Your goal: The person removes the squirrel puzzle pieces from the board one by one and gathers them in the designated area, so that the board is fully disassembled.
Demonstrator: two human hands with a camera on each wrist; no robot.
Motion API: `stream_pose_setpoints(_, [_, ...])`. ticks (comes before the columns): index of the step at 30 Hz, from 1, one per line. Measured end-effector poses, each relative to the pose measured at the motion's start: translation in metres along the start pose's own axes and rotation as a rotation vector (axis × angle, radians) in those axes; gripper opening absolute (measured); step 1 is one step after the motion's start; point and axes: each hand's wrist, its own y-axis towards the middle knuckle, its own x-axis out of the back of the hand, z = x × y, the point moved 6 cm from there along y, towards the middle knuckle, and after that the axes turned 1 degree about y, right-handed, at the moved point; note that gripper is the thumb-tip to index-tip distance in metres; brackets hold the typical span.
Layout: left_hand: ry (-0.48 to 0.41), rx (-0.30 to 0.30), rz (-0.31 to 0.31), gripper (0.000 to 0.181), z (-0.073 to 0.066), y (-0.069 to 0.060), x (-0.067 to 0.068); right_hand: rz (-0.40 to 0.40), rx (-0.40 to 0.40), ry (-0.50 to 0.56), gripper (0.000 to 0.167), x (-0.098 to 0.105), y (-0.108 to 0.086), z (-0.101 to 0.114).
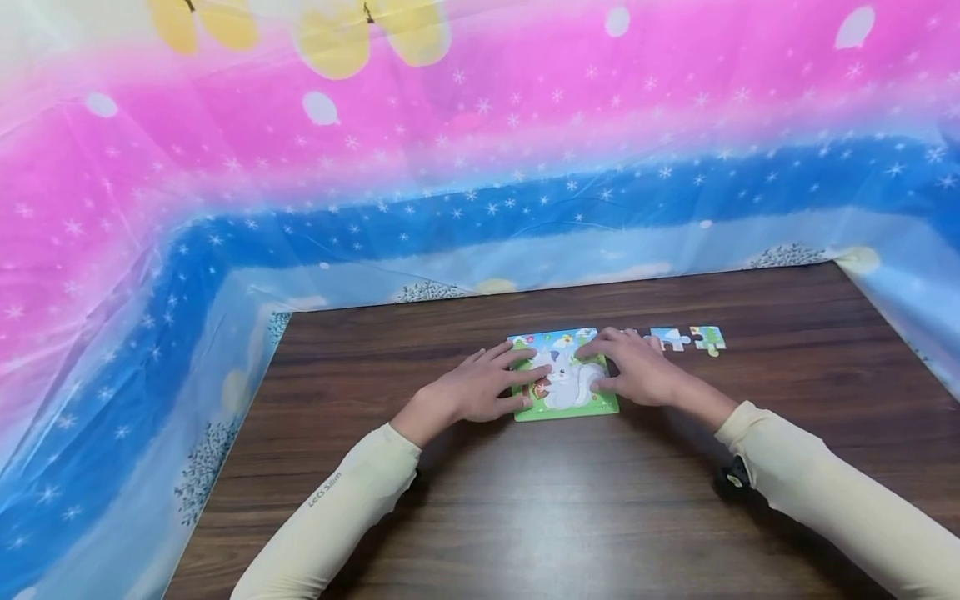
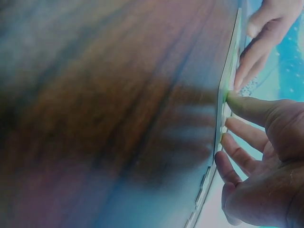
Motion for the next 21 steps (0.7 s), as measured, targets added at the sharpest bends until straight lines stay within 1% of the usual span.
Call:
stream_pose_setpoints(3, [0.019,-0.010,-0.015,0.061,-0.001,-0.001,0.000,0.006,-0.001,0.017,0.045,0.001,0.002,0.000])
stream_pose_setpoints(9, [0.029,-0.014,-0.009,0.061,-0.001,-0.002,-0.001,0.034,-0.002,0.065,0.044,0.000,0.005,-0.001])
stream_pose_setpoints(16, [0.019,-0.008,-0.005,0.061,-0.001,-0.001,-0.001,0.024,0.025,0.076,0.042,0.002,0.008,-0.002])
stream_pose_setpoints(21, [0.014,-0.006,-0.004,0.061,-0.002,-0.002,-0.002,0.077,0.064,0.088,0.042,0.004,0.011,-0.002])
